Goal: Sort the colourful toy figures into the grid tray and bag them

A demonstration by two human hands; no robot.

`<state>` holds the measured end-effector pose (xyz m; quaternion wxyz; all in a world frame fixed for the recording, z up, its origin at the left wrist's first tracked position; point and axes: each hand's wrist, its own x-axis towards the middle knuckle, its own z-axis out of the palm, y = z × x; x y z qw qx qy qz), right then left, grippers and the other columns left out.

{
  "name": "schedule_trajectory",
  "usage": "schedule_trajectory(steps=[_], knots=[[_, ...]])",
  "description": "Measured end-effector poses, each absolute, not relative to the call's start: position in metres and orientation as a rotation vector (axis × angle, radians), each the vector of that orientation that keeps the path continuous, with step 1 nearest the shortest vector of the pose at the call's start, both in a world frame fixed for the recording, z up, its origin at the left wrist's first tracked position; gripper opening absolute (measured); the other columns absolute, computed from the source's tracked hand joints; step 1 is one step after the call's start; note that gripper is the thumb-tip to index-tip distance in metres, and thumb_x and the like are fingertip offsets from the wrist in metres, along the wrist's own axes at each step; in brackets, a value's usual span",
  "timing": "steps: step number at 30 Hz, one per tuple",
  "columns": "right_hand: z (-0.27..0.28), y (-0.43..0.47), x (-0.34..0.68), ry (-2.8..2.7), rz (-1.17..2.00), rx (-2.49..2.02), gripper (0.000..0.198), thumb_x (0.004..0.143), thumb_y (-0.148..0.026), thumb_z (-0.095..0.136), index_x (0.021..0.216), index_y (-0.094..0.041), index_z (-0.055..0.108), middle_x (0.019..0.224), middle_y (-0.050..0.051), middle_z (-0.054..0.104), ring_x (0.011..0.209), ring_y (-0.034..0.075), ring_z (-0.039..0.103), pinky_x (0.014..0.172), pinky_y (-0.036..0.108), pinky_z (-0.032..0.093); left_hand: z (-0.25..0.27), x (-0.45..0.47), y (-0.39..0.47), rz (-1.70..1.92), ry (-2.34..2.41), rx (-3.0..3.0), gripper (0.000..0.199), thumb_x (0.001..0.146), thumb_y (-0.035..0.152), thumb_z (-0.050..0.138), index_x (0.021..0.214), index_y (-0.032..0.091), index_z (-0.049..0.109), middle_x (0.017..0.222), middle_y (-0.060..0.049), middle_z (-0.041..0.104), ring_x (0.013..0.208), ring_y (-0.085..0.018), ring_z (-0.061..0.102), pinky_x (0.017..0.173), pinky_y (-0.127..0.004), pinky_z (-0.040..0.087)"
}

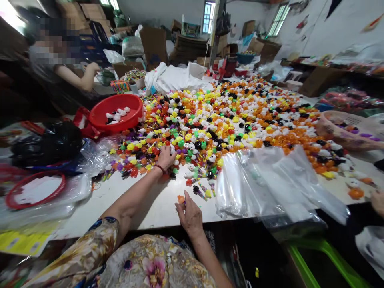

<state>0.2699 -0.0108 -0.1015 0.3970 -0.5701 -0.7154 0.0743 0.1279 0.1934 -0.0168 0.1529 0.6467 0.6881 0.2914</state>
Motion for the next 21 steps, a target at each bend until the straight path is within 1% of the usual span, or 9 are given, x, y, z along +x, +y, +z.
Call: schedule_trajectory(steps=[3, 6, 8, 9, 12, 14, 17, 19, 21], knots=[[-0.103, -0.01, 0.271, -1.834, 0.146, -1.416, 0.041, 0.099, -0.035, 0.046, 0.132, -0.014, 0.059, 0.095, 0.012, 0.076, 0.075, 0.021, 0.073, 0.068, 0.031, 0.06, -0.018, 0.126, 0.191, 0.796, 1.932, 1.867, 0.027, 0.081, 0.011, 0.056, 0.108, 0.014, 0.058, 0.118, -0.015, 0.052, 0.098, -0.024, 0.063, 0.086, -0.035, 0.052], [-0.106, -0.009, 0.271, -1.845, 0.097, -1.4, 0.037, 0.1, -0.031, 0.042, 0.124, -0.014, 0.064, 0.101, 0.014, 0.075, 0.085, 0.022, 0.074, 0.074, 0.031, 0.06, -0.022, 0.132, 0.178, 0.933, 1.877, 1.856, 0.033, 0.081, 0.006, 0.051, 0.111, 0.016, 0.057, 0.117, -0.013, 0.052, 0.099, -0.022, 0.062, 0.092, -0.035, 0.051], [-0.108, -0.008, 0.272, -1.857, 0.089, -1.402, 0.036, 0.1, -0.031, 0.041, 0.122, -0.014, 0.065, 0.101, 0.014, 0.076, 0.086, 0.022, 0.074, 0.075, 0.031, 0.06, -0.025, 0.142, 0.168, 1.062, 1.804, 1.85, 0.031, 0.085, 0.007, 0.048, 0.114, 0.016, 0.056, 0.117, -0.013, 0.052, 0.103, -0.021, 0.06, 0.096, -0.036, 0.05], [-0.109, -0.008, 0.272, -1.865, 0.093, -1.403, 0.036, 0.1, -0.031, 0.041, 0.121, -0.014, 0.065, 0.1, 0.014, 0.076, 0.085, 0.022, 0.074, 0.074, 0.031, 0.06, -0.026, 0.148, 0.163, 1.1, 1.74, 1.87, 0.031, 0.087, 0.01, 0.047, 0.116, 0.016, 0.055, 0.118, -0.013, 0.052, 0.103, -0.021, 0.06, 0.096, -0.036, 0.051], [-0.111, -0.008, 0.273, -1.873, 0.116, -1.404, 0.036, 0.1, -0.032, 0.041, 0.123, -0.016, 0.064, 0.1, 0.013, 0.076, 0.084, 0.022, 0.074, 0.073, 0.031, 0.06, -0.028, 0.163, 0.151, 1.082, 1.437, 2.041, 0.029, 0.092, 0.019, 0.05, 0.12, 0.019, 0.055, 0.119, -0.011, 0.055, 0.102, -0.019, 0.06, 0.092, -0.034, 0.053], [-0.113, -0.008, 0.273, -1.869, 0.121, -1.401, 0.037, 0.099, -0.032, 0.043, 0.126, -0.016, 0.062, 0.102, 0.013, 0.075, 0.086, 0.023, 0.073, 0.073, 0.032, 0.06, -0.028, 0.163, 0.148, 1.032, 1.318, 2.152, 0.024, 0.093, 0.022, 0.052, 0.116, 0.019, 0.058, 0.115, -0.01, 0.059, 0.104, -0.019, 0.06, 0.093, -0.033, 0.052], [-0.115, -0.008, 0.274, -1.861, 0.12, -1.413, 0.04, 0.098, -0.032, 0.045, 0.13, -0.015, 0.06, 0.101, 0.013, 0.075, 0.083, 0.023, 0.073, 0.071, 0.032, 0.06, -0.023, 0.143, 0.159, 0.972, 1.508, 2.149, 0.018, 0.094, 0.024, 0.049, 0.102, 0.017, 0.064, 0.103, -0.009, 0.065, 0.1, -0.019, 0.061, 0.093, -0.033, 0.05], [-0.116, -0.008, 0.274, -1.856, 0.106, -1.417, 0.04, 0.098, -0.032, 0.044, 0.129, -0.014, 0.061, 0.099, 0.013, 0.076, 0.081, 0.022, 0.073, 0.07, 0.03, 0.06, -0.018, 0.122, 0.174, 0.918, 1.708, 2.077, 0.02, 0.095, 0.024, 0.047, 0.095, 0.017, 0.065, 0.098, -0.009, 0.066, 0.095, -0.019, 0.062, 0.089, -0.033, 0.05], [-0.116, -0.008, 0.274, -1.856, 0.075, -1.407, 0.039, 0.099, -0.031, 0.042, 0.126, -0.013, 0.063, 0.099, 0.013, 0.075, 0.082, 0.021, 0.073, 0.07, 0.029, 0.059, -0.013, 0.103, 0.192, 0.885, 1.817, 2.034, 0.022, 0.094, 0.023, 0.046, 0.093, 0.016, 0.066, 0.096, -0.01, 0.066, 0.093, -0.02, 0.062, 0.087, -0.034, 0.05]])
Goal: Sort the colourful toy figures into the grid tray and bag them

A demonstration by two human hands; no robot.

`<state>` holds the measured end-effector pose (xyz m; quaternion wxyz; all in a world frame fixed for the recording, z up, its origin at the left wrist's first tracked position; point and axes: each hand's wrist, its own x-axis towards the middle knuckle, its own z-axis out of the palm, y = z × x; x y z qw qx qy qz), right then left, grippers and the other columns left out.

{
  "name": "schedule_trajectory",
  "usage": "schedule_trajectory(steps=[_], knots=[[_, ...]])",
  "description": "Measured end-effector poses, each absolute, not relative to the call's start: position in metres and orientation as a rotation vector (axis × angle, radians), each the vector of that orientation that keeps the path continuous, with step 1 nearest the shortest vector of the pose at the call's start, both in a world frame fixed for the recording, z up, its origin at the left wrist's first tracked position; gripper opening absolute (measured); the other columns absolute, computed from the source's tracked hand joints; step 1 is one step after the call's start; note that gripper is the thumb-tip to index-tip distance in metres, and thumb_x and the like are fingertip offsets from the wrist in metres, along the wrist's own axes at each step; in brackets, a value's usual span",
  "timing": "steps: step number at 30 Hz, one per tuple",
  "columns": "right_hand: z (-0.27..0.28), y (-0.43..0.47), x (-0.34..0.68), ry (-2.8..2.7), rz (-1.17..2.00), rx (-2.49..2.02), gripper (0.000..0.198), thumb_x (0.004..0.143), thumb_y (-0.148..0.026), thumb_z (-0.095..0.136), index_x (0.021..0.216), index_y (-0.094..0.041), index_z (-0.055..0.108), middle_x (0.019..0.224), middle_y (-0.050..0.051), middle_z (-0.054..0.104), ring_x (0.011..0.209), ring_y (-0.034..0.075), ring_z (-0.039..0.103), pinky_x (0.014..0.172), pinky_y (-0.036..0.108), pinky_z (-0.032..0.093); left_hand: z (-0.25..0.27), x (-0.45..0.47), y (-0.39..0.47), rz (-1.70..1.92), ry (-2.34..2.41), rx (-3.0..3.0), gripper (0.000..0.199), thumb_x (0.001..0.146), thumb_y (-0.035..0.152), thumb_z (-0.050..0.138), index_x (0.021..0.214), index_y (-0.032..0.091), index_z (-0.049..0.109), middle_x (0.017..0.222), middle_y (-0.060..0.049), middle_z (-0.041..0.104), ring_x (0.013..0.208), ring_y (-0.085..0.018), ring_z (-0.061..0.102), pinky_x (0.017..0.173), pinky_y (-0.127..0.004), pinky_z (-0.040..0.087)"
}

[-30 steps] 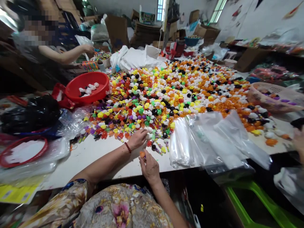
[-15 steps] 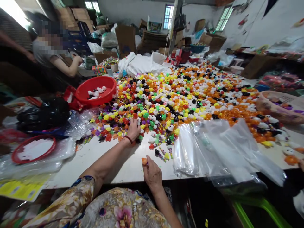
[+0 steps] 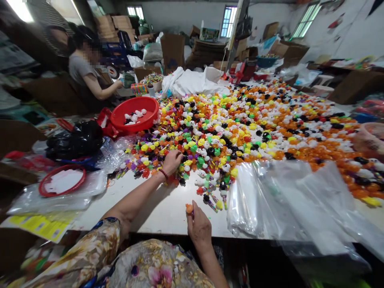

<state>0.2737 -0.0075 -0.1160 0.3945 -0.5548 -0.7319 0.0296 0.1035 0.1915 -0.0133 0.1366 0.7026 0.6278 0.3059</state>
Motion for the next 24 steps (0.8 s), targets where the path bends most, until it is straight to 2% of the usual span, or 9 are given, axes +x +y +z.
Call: schedule_trajectory(steps=[5, 10, 12, 16, 19, 21, 24], knots=[[-0.115, -0.007, 0.273, -1.867, 0.052, -1.403, 0.038, 0.102, -0.033, 0.039, 0.12, -0.014, 0.066, 0.093, 0.012, 0.075, 0.078, 0.019, 0.072, 0.068, 0.026, 0.058, -0.001, 0.096, 0.231, 0.836, 1.813, 2.096, 0.027, 0.091, 0.016, 0.046, 0.109, 0.013, 0.066, 0.11, -0.013, 0.065, 0.106, -0.024, 0.059, 0.097, -0.037, 0.046], [-0.11, -0.008, 0.272, -1.852, 0.072, -1.388, 0.037, 0.102, -0.032, 0.039, 0.122, -0.016, 0.065, 0.092, 0.011, 0.075, 0.079, 0.019, 0.072, 0.069, 0.028, 0.059, 0.013, 0.123, 0.257, 0.698, 1.591, 2.271, 0.05, 0.075, 0.0, 0.055, 0.12, 0.02, 0.065, 0.126, -0.01, 0.062, 0.119, -0.023, 0.052, 0.105, -0.034, 0.041], [-0.106, -0.008, 0.272, -1.84, 0.085, -1.387, 0.039, 0.102, -0.033, 0.04, 0.129, -0.016, 0.062, 0.092, 0.011, 0.075, 0.076, 0.019, 0.072, 0.067, 0.028, 0.059, 0.017, 0.131, 0.264, 0.646, 1.536, 2.295, 0.052, 0.072, -0.002, 0.056, 0.116, 0.022, 0.066, 0.122, -0.009, 0.063, 0.116, -0.024, 0.054, 0.102, -0.035, 0.043], [-0.098, -0.01, 0.271, -1.828, 0.107, -1.423, 0.046, 0.103, -0.039, 0.037, 0.14, -0.015, 0.052, 0.086, 0.01, 0.075, 0.066, 0.019, 0.07, 0.059, 0.028, 0.058, 0.018, 0.132, 0.264, 0.641, 1.567, 2.232, 0.038, 0.073, 0.0, 0.055, 0.106, 0.017, 0.067, 0.109, -0.013, 0.063, 0.107, -0.027, 0.058, 0.095, -0.038, 0.046], [-0.099, -0.009, 0.272, -1.831, 0.162, -1.441, 0.043, 0.103, -0.038, 0.034, 0.134, -0.019, 0.058, 0.086, 0.009, 0.074, 0.066, 0.019, 0.07, 0.06, 0.028, 0.057, 0.016, 0.12, 0.25, 0.71, 1.677, 2.118, 0.036, 0.075, 0.006, 0.057, 0.11, 0.014, 0.061, 0.105, -0.013, 0.062, 0.102, -0.027, 0.06, 0.091, -0.039, 0.048], [-0.102, -0.008, 0.273, -1.789, 0.248, -1.452, 0.041, 0.102, -0.039, 0.035, 0.126, -0.021, 0.063, 0.088, 0.009, 0.075, 0.068, 0.019, 0.071, 0.062, 0.028, 0.057, 0.013, 0.11, 0.233, 0.883, 1.722, 1.881, 0.039, 0.076, 0.011, 0.06, 0.115, 0.014, 0.056, 0.101, -0.011, 0.062, 0.097, -0.025, 0.062, 0.087, -0.038, 0.051], [-0.098, -0.004, 0.274, -1.622, 0.476, -1.482, 0.038, 0.1, -0.042, 0.04, 0.118, -0.02, 0.064, 0.089, 0.009, 0.075, 0.07, 0.02, 0.071, 0.064, 0.029, 0.058, 0.005, 0.099, 0.193, 1.201, 1.467, 1.272, 0.043, 0.07, 0.015, 0.069, 0.112, 0.018, 0.056, 0.098, -0.005, 0.063, 0.088, -0.018, 0.064, 0.082, -0.033, 0.053]])
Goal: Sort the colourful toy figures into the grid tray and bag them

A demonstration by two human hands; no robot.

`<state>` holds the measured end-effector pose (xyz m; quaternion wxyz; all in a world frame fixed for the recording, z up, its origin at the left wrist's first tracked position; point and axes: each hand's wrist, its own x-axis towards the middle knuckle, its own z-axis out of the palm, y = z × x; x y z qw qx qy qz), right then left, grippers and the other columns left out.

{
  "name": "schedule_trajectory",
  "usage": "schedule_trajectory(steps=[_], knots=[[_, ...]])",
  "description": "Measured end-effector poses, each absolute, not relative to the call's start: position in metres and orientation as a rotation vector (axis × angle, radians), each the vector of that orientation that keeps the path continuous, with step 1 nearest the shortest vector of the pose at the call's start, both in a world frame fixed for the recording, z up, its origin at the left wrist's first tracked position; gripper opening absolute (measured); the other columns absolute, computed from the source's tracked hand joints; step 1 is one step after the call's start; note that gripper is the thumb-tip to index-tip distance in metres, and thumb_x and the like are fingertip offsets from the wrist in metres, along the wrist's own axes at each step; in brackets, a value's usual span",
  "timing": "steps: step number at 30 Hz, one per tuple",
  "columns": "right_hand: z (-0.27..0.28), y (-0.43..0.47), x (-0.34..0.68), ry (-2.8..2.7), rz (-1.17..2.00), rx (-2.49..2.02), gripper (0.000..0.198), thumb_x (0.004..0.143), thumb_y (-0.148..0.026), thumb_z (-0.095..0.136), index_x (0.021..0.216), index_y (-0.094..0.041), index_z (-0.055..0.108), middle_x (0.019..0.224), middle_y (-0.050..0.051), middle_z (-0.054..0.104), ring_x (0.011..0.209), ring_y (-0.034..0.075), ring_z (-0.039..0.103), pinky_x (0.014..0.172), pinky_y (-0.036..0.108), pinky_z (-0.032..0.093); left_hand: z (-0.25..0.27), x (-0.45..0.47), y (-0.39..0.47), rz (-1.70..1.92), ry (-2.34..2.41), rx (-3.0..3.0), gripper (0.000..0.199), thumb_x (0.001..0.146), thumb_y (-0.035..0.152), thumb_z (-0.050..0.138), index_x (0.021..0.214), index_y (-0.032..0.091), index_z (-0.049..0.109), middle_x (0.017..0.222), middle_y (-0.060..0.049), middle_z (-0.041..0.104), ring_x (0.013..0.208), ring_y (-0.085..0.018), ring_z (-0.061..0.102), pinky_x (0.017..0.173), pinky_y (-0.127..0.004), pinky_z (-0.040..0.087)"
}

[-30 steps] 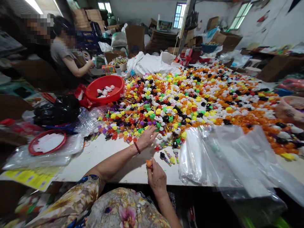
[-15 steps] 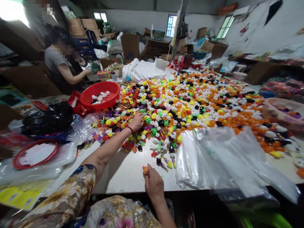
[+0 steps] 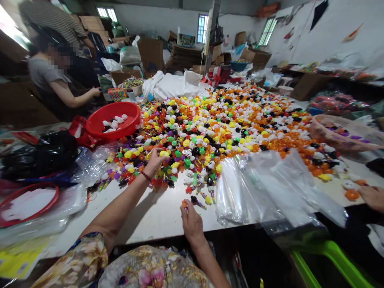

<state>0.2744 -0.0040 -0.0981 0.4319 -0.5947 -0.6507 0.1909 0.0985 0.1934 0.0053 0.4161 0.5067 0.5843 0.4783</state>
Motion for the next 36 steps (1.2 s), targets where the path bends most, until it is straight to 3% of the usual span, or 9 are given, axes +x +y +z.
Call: schedule_trajectory(steps=[3, 6, 9, 12, 21, 25, 28, 32, 36], knots=[[-0.081, 0.002, 0.275, -1.478, 0.707, -1.444, 0.036, 0.098, -0.042, 0.044, 0.119, -0.019, 0.062, 0.091, 0.008, 0.074, 0.072, 0.018, 0.07, 0.067, 0.029, 0.059, -0.003, 0.095, 0.146, 1.163, 1.077, 0.831, 0.037, 0.065, 0.02, 0.077, 0.098, 0.016, 0.062, 0.092, -0.003, 0.067, 0.084, -0.015, 0.066, 0.081, -0.03, 0.055], [-0.058, 0.006, 0.272, -1.451, 0.735, -1.354, 0.035, 0.096, -0.041, 0.05, 0.122, -0.02, 0.063, 0.106, 0.01, 0.073, 0.089, 0.02, 0.071, 0.082, 0.034, 0.059, -0.009, 0.098, 0.103, 1.042, 0.902, 0.631, 0.034, 0.063, 0.027, 0.085, 0.086, 0.014, 0.063, 0.085, -0.004, 0.068, 0.079, -0.014, 0.067, 0.077, -0.026, 0.055], [-0.041, 0.006, 0.268, -1.532, 0.714, -1.276, 0.033, 0.096, -0.036, 0.052, 0.123, -0.022, 0.064, 0.116, 0.009, 0.072, 0.105, 0.022, 0.068, 0.093, 0.036, 0.055, -0.012, 0.1, 0.075, 1.008, 0.864, 0.567, 0.041, 0.059, 0.034, 0.09, 0.084, 0.014, 0.064, 0.077, -0.001, 0.067, 0.067, -0.01, 0.063, 0.063, -0.021, 0.051], [-0.033, 0.002, 0.265, -1.619, 0.678, -1.237, 0.034, 0.098, -0.031, 0.049, 0.128, -0.023, 0.063, 0.117, 0.009, 0.071, 0.107, 0.021, 0.067, 0.095, 0.035, 0.054, -0.012, 0.1, 0.06, 0.985, 0.826, 0.606, 0.046, 0.058, 0.039, 0.09, 0.087, 0.014, 0.066, 0.074, 0.001, 0.065, 0.06, -0.007, 0.058, 0.058, -0.019, 0.046], [-0.027, -0.005, 0.276, -1.784, 0.672, -1.212, 0.036, 0.1, -0.03, 0.045, 0.13, -0.021, 0.062, 0.101, 0.009, 0.072, 0.092, 0.019, 0.068, 0.084, 0.031, 0.056, -0.013, 0.104, 0.045, 0.841, 0.805, 0.828, 0.05, 0.064, 0.054, 0.083, 0.094, 0.018, 0.064, 0.078, 0.002, 0.06, 0.067, -0.009, 0.051, 0.065, -0.023, 0.041], [-0.024, -0.009, 0.279, -1.734, 0.811, -1.313, 0.032, 0.096, -0.036, 0.049, 0.12, -0.021, 0.065, 0.107, 0.01, 0.072, 0.098, 0.021, 0.068, 0.087, 0.034, 0.054, -0.013, 0.102, 0.043, 0.79, 0.85, 1.093, 0.044, 0.075, 0.057, 0.071, 0.096, 0.02, 0.06, 0.075, 0.003, 0.054, 0.068, -0.011, 0.048, 0.067, -0.025, 0.039], [-0.023, -0.012, 0.28, -1.626, 0.962, -1.388, 0.025, 0.092, -0.038, 0.054, 0.108, -0.02, 0.063, 0.097, 0.007, 0.073, 0.088, 0.02, 0.068, 0.08, 0.033, 0.054, -0.013, 0.098, 0.045, 0.69, 0.887, 1.277, 0.042, 0.08, 0.059, 0.062, 0.092, 0.02, 0.057, 0.069, 0.004, 0.051, 0.064, -0.012, 0.046, 0.064, -0.026, 0.037], [-0.019, -0.013, 0.28, -1.608, 1.113, -1.377, 0.017, 0.089, -0.038, 0.056, 0.091, -0.021, 0.057, 0.086, 0.003, 0.07, 0.078, 0.017, 0.065, 0.072, 0.029, 0.051, -0.013, 0.096, 0.045, 0.566, 0.912, 1.317, 0.041, 0.082, 0.06, 0.058, 0.089, 0.02, 0.053, 0.064, 0.005, 0.048, 0.059, -0.011, 0.041, 0.059, -0.025, 0.033], [-0.02, -0.013, 0.279, -1.545, 1.224, -1.345, 0.016, 0.085, -0.038, 0.057, 0.085, -0.022, 0.054, 0.08, 0.001, 0.068, 0.076, 0.016, 0.064, 0.069, 0.028, 0.049, -0.014, 0.097, 0.041, 0.502, 0.867, 1.184, 0.044, 0.08, 0.063, 0.059, 0.084, 0.02, 0.049, 0.065, 0.006, 0.046, 0.056, -0.009, 0.038, 0.056, -0.024, 0.029]])
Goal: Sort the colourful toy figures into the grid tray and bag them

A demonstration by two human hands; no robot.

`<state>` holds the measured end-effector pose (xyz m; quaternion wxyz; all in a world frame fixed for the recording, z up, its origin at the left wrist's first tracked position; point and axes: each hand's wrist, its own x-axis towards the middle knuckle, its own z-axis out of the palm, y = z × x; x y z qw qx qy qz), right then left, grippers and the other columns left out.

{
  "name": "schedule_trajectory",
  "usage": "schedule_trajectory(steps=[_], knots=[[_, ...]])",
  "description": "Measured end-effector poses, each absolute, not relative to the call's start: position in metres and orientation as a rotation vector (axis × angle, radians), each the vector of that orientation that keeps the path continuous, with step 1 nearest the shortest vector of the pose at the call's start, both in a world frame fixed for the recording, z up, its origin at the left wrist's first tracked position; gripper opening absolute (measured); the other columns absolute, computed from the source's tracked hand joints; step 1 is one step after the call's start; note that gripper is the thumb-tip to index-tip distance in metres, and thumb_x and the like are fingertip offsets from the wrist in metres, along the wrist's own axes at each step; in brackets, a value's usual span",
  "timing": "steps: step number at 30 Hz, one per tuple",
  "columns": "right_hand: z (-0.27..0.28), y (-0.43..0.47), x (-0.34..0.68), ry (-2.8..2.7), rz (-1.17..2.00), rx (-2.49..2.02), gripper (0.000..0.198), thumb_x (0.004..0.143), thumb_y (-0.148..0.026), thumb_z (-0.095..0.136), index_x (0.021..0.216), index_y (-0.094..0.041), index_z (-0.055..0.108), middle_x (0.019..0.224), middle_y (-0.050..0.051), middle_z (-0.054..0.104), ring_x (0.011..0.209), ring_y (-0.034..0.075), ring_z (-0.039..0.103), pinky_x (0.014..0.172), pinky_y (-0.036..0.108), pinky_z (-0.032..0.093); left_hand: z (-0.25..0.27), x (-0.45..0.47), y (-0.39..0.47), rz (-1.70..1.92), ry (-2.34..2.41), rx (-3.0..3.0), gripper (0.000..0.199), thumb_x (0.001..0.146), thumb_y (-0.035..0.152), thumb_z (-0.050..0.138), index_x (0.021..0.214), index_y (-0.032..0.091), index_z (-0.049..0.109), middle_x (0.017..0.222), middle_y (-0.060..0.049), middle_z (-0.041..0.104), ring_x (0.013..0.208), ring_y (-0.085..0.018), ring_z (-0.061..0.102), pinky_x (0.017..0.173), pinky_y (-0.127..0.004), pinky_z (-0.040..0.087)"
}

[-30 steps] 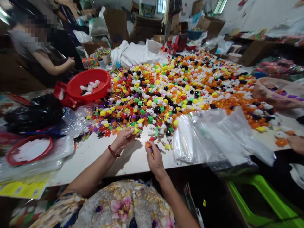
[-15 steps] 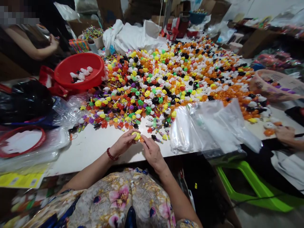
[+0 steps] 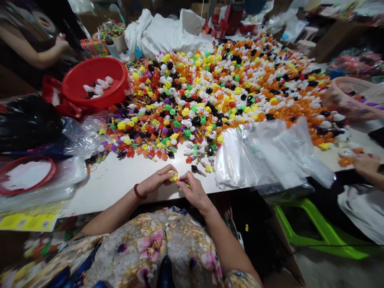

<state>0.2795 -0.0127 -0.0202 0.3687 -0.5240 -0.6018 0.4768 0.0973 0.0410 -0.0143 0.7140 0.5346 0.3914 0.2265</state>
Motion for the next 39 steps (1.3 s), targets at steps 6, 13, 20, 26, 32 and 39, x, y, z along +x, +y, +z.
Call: schedule_trajectory(steps=[6, 13, 20, 26, 32, 39], knots=[[-0.027, -0.014, 0.279, -1.424, 1.452, -1.289, 0.021, 0.083, -0.042, 0.06, 0.083, -0.022, 0.053, 0.078, -0.001, 0.067, 0.075, 0.016, 0.064, 0.07, 0.029, 0.05, -0.015, 0.096, 0.037, 0.401, 0.803, 1.204, 0.053, 0.076, 0.071, 0.059, 0.083, 0.019, 0.049, 0.065, 0.006, 0.044, 0.057, -0.008, 0.036, 0.056, -0.024, 0.027], [-0.023, -0.019, 0.269, -1.556, 1.318, -1.325, 0.015, 0.086, -0.036, 0.056, 0.08, -0.023, 0.051, 0.076, -0.001, 0.066, 0.072, 0.015, 0.062, 0.066, 0.027, 0.048, -0.008, 0.091, 0.036, 0.384, 0.762, 1.241, 0.055, 0.075, 0.073, 0.06, 0.084, 0.019, 0.051, 0.065, 0.006, 0.045, 0.058, -0.009, 0.038, 0.058, -0.024, 0.03], [-0.036, 0.01, 0.28, -1.492, 1.17, -1.413, 0.03, 0.082, -0.041, 0.064, 0.103, -0.021, 0.056, 0.084, 0.002, 0.071, 0.079, 0.018, 0.068, 0.07, 0.03, 0.054, -0.03, 0.112, 0.042, 0.722, 0.951, 0.864, 0.056, 0.064, 0.067, 0.073, 0.082, 0.02, 0.047, 0.062, 0.006, 0.05, 0.052, -0.007, 0.043, 0.052, -0.022, 0.03], [-0.047, 0.013, 0.285, -1.724, 0.93, -1.423, 0.023, 0.091, -0.041, 0.054, 0.094, -0.021, 0.066, 0.089, 0.006, 0.073, 0.081, 0.02, 0.069, 0.074, 0.032, 0.055, -0.043, 0.12, 0.045, 0.807, 1.08, 0.871, 0.055, 0.068, 0.07, 0.066, 0.081, 0.021, 0.046, 0.055, 0.009, 0.045, 0.045, -0.006, 0.039, 0.047, -0.021, 0.027], [-0.064, 0.008, 0.283, -1.935, 0.646, -1.31, 0.035, 0.098, -0.043, 0.042, 0.09, -0.021, 0.069, 0.081, 0.009, 0.073, 0.072, 0.022, 0.068, 0.067, 0.032, 0.054, -0.056, 0.127, 0.038, 0.741, 1.281, 1.004, 0.051, 0.078, 0.072, 0.054, 0.076, 0.022, 0.044, 0.049, 0.009, 0.04, 0.044, -0.008, 0.036, 0.047, -0.023, 0.027], [-0.069, 0.011, 0.274, -1.972, 0.611, -1.32, 0.037, 0.101, -0.04, 0.037, 0.088, -0.023, 0.067, 0.076, 0.007, 0.07, 0.068, 0.02, 0.064, 0.066, 0.031, 0.052, -0.059, 0.126, 0.04, 0.7, 1.207, 1.016, 0.043, 0.085, 0.064, 0.051, 0.082, 0.022, 0.043, 0.052, 0.009, 0.042, 0.045, -0.01, 0.037, 0.048, -0.024, 0.028]])
